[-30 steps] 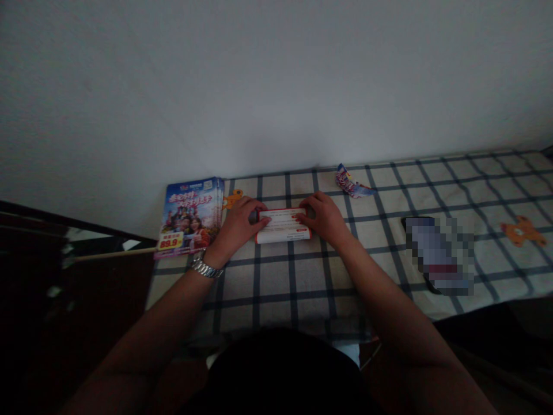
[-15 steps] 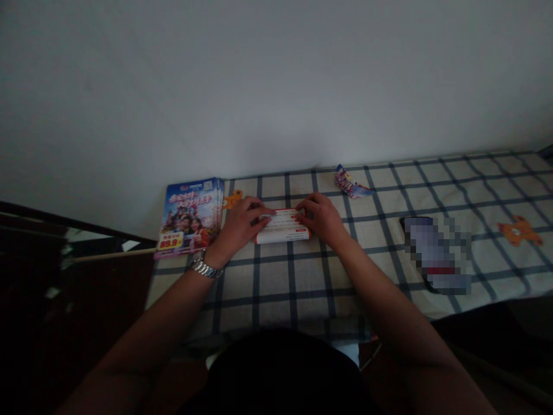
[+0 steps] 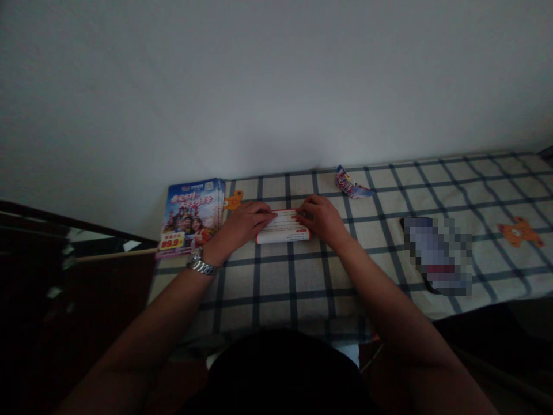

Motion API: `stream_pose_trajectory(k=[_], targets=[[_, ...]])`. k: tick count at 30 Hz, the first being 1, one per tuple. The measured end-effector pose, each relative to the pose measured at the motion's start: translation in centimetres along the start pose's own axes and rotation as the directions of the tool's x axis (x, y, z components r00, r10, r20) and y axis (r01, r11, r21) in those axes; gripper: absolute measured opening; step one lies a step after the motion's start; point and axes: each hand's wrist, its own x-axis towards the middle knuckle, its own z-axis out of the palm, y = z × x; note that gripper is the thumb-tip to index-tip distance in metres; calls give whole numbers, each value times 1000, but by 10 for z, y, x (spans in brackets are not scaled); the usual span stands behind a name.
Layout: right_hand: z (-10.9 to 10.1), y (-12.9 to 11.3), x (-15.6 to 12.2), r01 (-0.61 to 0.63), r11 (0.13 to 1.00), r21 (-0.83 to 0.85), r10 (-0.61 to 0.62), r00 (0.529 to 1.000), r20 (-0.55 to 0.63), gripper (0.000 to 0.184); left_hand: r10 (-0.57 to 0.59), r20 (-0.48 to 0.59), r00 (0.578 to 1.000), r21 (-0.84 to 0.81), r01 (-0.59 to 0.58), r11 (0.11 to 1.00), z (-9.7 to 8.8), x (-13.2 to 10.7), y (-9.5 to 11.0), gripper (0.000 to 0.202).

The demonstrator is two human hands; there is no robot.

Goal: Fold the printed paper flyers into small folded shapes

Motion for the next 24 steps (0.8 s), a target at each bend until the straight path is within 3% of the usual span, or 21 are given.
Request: stream_pose_trajectory(k=[11, 15, 18, 24], targets=[[-2, -5, 4, 53, 998, 37, -55, 997, 52, 12, -60, 60, 996, -186, 70, 980, -19, 0, 3, 45], [0, -5, 3, 53, 998, 32, -55, 997, 48, 13, -8, 85, 996, -23, 10, 1000, -19, -4, 16, 42], [0, -5, 2, 76, 997, 10, -77, 996, 51, 15, -17, 40, 999, 100, 13, 995, -12, -9, 27, 45], [-8, -6, 3, 52, 998, 45, -55, 996, 70, 24, -17, 59, 998, 134, 9, 991, -5, -14, 40, 50]])
